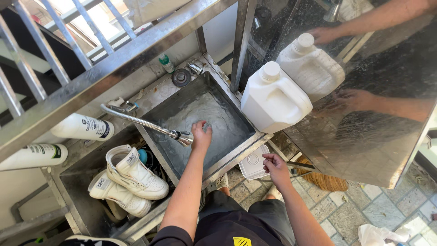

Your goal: The person unties the laces of a white sneaker, removes the insole, and places the shoe in a sink. They then retrieve a cleaning solution from a container, pour it into the sink, and wash their hands. Finally, they place the white sneaker and a black sneaker into the sink.

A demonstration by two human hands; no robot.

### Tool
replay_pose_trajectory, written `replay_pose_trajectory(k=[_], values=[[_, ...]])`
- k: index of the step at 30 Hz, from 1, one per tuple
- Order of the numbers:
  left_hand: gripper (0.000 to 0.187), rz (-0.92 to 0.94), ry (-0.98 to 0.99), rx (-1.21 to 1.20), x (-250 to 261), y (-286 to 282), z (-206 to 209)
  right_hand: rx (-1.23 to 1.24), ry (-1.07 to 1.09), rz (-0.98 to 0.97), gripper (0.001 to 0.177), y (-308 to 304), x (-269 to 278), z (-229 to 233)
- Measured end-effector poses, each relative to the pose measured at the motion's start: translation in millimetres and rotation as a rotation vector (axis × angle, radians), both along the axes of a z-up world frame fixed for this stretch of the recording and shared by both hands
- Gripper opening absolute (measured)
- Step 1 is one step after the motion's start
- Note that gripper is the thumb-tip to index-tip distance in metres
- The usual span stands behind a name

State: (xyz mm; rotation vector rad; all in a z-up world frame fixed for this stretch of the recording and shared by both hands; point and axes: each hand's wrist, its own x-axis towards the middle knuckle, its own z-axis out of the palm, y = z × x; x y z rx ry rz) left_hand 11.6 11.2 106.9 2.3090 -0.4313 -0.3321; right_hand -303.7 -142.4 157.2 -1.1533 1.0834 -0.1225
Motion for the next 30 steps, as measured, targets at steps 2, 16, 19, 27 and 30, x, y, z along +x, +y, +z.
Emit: replay_pose_trajectory(k=[2,16,19,27,30], values=[[0.034,0.011,0.047,-0.084,-20.6,6.4,22.2,-0.016,-0.024,0.033,0.027,-9.2,-14.7,-8.7],[0.015,0.029,-0.159,-0.416,-252.1,2.4,114.3,0.042,0.225,0.358,0.027,-74.1,-155.5,-138.9],[0.015,-0.034,-0.083,-0.377,-295.0,10.9,56.4,0.086,0.269,0.318,0.027,-79.1,-184.2,-176.1],[0.026,0.126,0.429,0.151,-347.0,33.8,-292.8,-0.022,0.266,0.395,0.03,-72.4,-218.6,-314.6],[0.033,0.185,0.486,0.151,-353.5,29.8,-380.6,-0.106,0.209,0.395,0.03,-62.8,-226.5,-374.7]])
